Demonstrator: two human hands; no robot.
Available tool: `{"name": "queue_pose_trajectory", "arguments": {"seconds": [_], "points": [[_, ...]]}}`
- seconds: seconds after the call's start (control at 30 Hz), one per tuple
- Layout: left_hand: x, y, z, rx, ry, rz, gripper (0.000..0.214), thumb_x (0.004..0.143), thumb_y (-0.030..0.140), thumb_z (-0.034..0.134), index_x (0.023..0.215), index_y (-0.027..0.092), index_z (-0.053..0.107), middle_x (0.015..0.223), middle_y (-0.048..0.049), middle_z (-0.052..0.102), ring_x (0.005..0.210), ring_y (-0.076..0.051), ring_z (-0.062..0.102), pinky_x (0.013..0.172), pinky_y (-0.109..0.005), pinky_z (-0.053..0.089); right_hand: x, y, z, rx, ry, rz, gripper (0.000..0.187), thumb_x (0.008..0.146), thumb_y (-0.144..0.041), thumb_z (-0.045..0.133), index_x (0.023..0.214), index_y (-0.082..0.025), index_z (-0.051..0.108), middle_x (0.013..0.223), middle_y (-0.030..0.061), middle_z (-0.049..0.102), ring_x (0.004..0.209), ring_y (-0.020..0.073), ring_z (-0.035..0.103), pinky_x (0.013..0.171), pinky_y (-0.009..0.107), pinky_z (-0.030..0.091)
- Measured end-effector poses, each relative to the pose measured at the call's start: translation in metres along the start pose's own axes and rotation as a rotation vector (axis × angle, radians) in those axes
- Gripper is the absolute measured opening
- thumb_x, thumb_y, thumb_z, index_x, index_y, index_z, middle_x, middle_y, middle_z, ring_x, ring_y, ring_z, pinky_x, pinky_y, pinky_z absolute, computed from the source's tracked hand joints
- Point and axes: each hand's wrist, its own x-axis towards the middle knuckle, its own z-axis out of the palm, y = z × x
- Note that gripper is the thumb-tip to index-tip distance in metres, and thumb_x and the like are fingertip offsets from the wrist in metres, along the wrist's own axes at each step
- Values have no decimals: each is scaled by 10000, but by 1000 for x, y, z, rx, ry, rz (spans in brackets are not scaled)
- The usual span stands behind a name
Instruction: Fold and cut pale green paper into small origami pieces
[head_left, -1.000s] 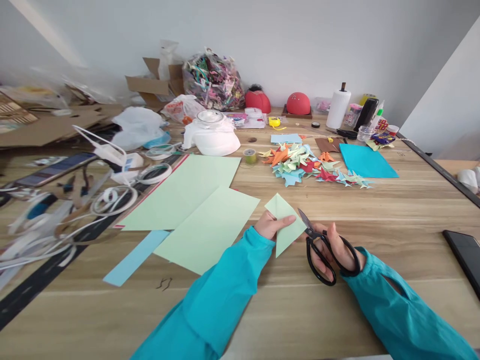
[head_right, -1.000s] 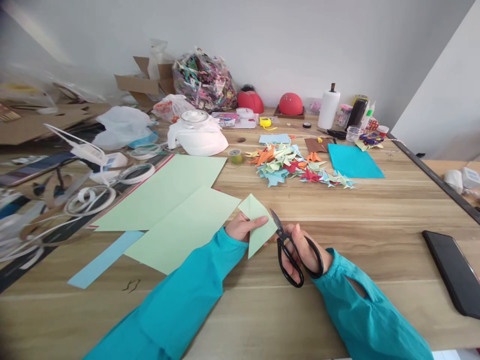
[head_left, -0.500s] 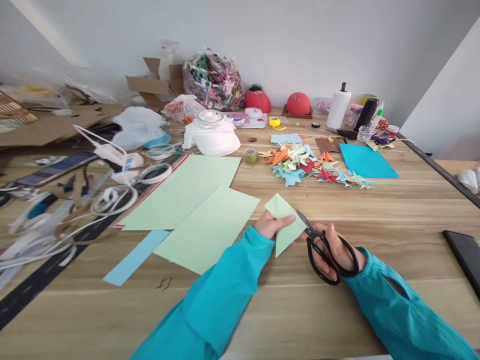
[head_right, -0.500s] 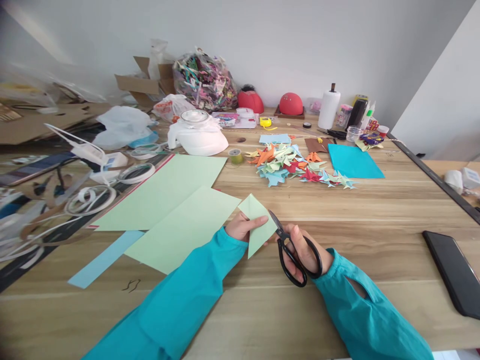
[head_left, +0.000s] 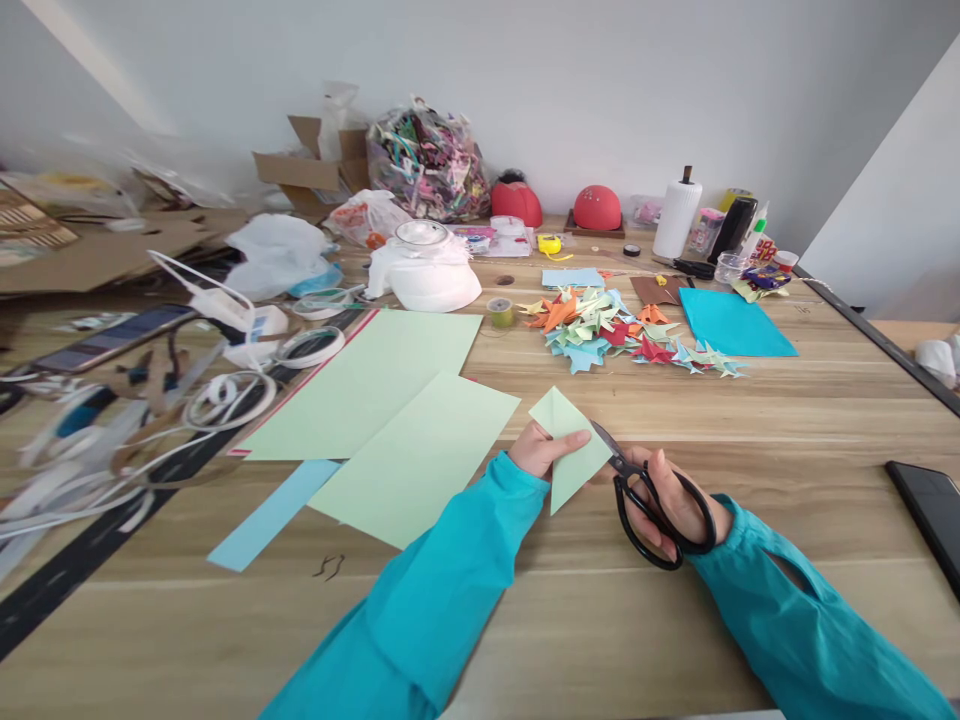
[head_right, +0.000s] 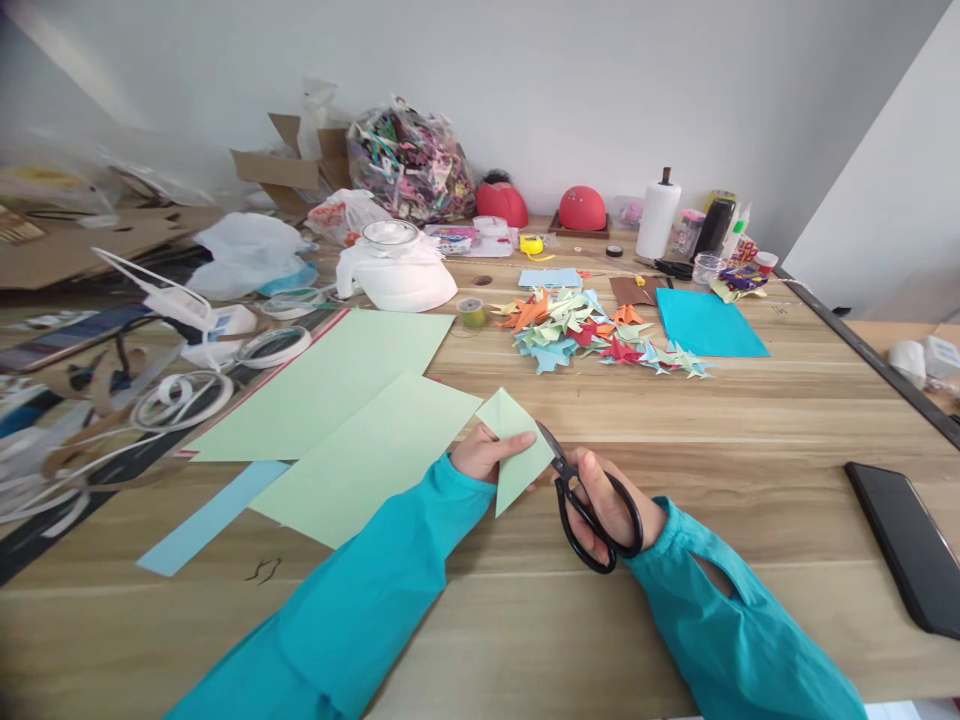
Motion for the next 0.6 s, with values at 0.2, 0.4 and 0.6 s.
{"name": "queue_pose_trajectory", "arguments": {"seconds": [0.2, 0.4, 0.6], "points": [[-2, 1, 1, -11, 8, -1, 358, 553, 310, 774, 824, 134, 621, 592, -33, 662, 481, -181, 605, 407, -279, 503, 0, 1, -1, -5, 11, 4, 845, 739, -765, 239, 1167, -59, 422, 345, -83, 435, 189, 61, 298, 202, 151, 224], [1, 0, -1, -33, -28, 8, 332, 542, 310, 780, 773, 128, 626, 568, -41, 658, 461, -179, 599, 408, -281, 500, -1, 0, -1, -26, 6, -11, 811, 746, -757, 246, 1161, -85, 431, 344, -92, 422, 189, 58, 291, 204, 146, 220], [2, 0, -1, -40, -18, 8, 335, 526, 327, 788, 747, 130, 629, 571, -36, 655, 468, -181, 596, 410, -295, 505, 0, 2, -1, -8, 7, -30, 761, 768, -732, 258, 1126, -88, 444, 336, -98, 412, 187, 57, 278, 201, 145, 203]]}}
